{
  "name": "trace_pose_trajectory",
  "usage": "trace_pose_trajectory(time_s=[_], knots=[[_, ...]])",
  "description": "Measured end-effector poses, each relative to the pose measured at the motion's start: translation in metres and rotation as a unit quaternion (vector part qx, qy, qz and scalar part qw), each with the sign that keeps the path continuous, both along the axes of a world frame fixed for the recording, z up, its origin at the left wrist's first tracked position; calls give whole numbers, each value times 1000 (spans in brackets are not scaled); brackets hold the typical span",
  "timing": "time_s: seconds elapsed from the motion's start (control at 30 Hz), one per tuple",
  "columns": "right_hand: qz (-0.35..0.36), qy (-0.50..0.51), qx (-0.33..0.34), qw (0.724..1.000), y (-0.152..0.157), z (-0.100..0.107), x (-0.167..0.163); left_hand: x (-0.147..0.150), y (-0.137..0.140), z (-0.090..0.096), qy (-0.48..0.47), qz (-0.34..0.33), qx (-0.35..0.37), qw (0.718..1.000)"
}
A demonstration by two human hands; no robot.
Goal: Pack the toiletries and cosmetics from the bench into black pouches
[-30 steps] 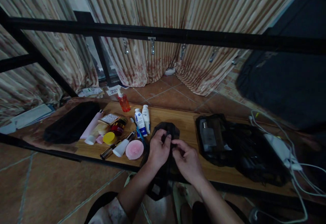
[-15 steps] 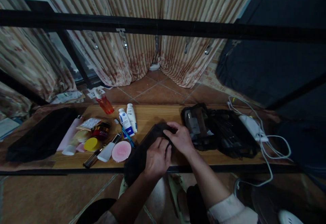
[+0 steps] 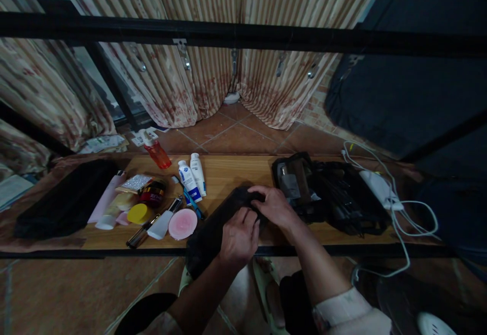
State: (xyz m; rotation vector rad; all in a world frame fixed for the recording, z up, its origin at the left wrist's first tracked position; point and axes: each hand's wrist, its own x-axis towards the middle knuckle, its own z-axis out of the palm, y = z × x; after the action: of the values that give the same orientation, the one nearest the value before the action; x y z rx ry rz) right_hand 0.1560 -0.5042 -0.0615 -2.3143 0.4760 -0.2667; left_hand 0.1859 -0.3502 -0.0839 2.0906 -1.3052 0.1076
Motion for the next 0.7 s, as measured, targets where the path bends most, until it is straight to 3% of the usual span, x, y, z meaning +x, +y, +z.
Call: trace_pose_trajectory(time_s=[0.13,0.23,0.47,0.7], knots=[[17,26,-37,999,-4,0,-2,-3,-1,-1,-11,1,14,1000],[8,-9,-22,1000,-6,0,-3,-3,-2,-1,1,17,19,1000],[-51,-98,122,986,-11,-1,0,2,-4,4,86,50,-9,995],[-132,-164,256,943,-8,2,7,4,-2,9,101,50,-49,992]])
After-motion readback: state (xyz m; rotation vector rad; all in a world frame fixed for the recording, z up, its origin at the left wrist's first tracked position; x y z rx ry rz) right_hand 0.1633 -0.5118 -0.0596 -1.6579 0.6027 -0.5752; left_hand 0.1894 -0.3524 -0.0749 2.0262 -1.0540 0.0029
